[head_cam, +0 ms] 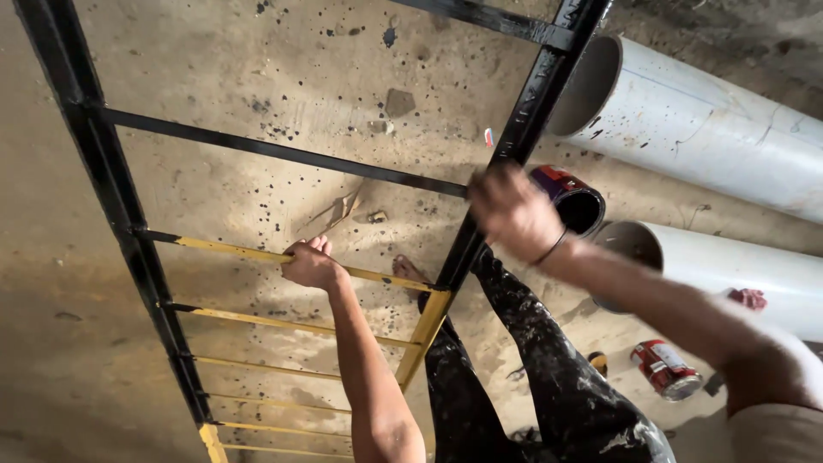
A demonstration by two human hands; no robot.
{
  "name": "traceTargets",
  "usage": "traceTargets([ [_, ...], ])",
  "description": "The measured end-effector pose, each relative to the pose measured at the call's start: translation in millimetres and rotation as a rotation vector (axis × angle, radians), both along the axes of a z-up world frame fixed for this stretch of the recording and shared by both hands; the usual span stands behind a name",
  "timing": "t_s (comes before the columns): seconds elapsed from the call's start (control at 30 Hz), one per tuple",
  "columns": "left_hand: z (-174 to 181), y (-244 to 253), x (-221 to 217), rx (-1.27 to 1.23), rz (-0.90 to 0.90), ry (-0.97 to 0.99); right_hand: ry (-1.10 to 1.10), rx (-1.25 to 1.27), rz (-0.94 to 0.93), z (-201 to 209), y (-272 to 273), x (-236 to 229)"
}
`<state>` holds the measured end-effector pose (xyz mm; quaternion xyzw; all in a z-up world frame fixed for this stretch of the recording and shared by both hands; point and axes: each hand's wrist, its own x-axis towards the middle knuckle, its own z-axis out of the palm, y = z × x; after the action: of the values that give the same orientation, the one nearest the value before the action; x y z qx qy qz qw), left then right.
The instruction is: Apply black paint to the frame and rails of a metal gate structure using a cloth or brush.
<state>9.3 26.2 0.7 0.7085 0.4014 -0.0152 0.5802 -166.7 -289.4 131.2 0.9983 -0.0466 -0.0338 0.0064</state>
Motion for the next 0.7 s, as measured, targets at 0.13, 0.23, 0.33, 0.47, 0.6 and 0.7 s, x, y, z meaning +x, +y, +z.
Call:
traceTargets([
  [0.13,-14,9,-1,0.023,0.058,0.04,0.094,0.239,-0.072,29,-7,1],
  [0.23,-20,13,-5,-0.024,0.07,-0.04,0.037,0.293,-0.093,50,-37,24],
  [0.33,-16,8,-3,-0.043,0.091,-0.056,0.055,0.187,-0.066,45,-41,33],
  [0.47,-13,4,-7,-0.111,0.085,-0.092,0.19,0.317,0.014,29,-21,14],
  [0.6,-7,1,-5,-0.088,0.108,-0.086,0.285,0.187,0.115,33,-9,0],
  [0.7,-8,1,-7,-0.15,0.087,-0.086,0.208,0.385,-0.123,28,7,-13],
])
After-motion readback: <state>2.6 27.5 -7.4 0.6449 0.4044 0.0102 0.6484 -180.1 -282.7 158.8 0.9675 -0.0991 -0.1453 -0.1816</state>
